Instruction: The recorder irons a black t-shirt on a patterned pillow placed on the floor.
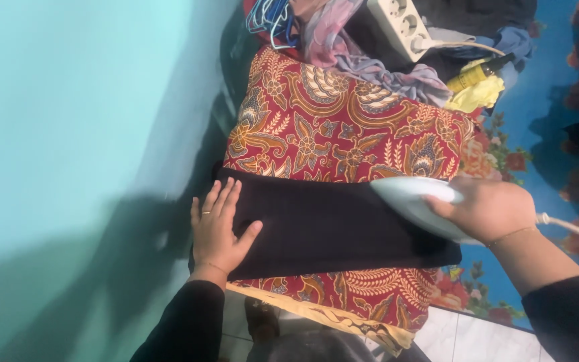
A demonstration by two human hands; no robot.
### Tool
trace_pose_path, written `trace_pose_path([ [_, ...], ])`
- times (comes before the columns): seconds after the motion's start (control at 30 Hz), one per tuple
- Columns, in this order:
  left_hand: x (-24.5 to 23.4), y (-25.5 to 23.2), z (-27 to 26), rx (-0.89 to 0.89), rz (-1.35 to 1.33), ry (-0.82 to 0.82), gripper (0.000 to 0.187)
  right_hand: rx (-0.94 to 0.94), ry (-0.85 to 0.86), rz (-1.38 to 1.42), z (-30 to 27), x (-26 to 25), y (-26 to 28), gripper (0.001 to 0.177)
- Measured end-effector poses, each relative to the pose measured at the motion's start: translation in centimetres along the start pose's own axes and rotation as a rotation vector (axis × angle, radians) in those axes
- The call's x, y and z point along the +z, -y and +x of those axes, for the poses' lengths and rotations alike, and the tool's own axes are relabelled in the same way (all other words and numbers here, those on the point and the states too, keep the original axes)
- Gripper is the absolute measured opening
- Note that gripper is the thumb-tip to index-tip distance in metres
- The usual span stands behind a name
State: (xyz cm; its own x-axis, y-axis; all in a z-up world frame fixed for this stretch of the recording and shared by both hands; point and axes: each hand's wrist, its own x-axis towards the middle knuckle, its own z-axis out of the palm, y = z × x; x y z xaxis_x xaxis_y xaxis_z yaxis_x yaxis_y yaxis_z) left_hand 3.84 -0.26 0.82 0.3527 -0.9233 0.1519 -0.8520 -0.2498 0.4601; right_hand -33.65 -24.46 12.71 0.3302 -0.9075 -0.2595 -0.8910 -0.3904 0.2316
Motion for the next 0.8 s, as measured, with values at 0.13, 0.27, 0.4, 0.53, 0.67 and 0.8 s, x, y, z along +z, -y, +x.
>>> trace_pose_path([
  [0.13, 0.0, 0.0, 0.0, -0.006, 0.012, 0.014, 0.082, -0.352, -0.177, 0.002, 0.5, 0.4, 1.1, 0.061],
  [0.27, 0.0, -0.1, 0.1, -0.017, 0.011, 0.004, 0.081, -0.176, -0.049, -0.074, 1.1, -2.0, 4.6, 0.06],
  [0.4, 0.2, 0.1, 0.0, -0.009, 0.007, -0.004, 0.082, -0.427, -0.018, -0.019, 1.8, -2.2, 5.2, 0.061],
  [0.53, 0.1, 0.0, -0.2, -0.003, -0.023, -0.021, 0.082, -0.327, 0.026, -0.031, 2.0, -2.4, 6.8, 0.063],
  [0.67, 0.0, -0.1, -0.1, -0.003, -0.043, -0.02, 0.07, -0.508, 0.007, 0.009, 2.2, -2.8, 7.9, 0.065],
  [0.8, -0.2, -0.3, -0.2, -0.011, -0.056, -0.02, 0.065, -0.317, -0.003, 0.04, 2.5, -2.6, 11.0, 0.065],
])
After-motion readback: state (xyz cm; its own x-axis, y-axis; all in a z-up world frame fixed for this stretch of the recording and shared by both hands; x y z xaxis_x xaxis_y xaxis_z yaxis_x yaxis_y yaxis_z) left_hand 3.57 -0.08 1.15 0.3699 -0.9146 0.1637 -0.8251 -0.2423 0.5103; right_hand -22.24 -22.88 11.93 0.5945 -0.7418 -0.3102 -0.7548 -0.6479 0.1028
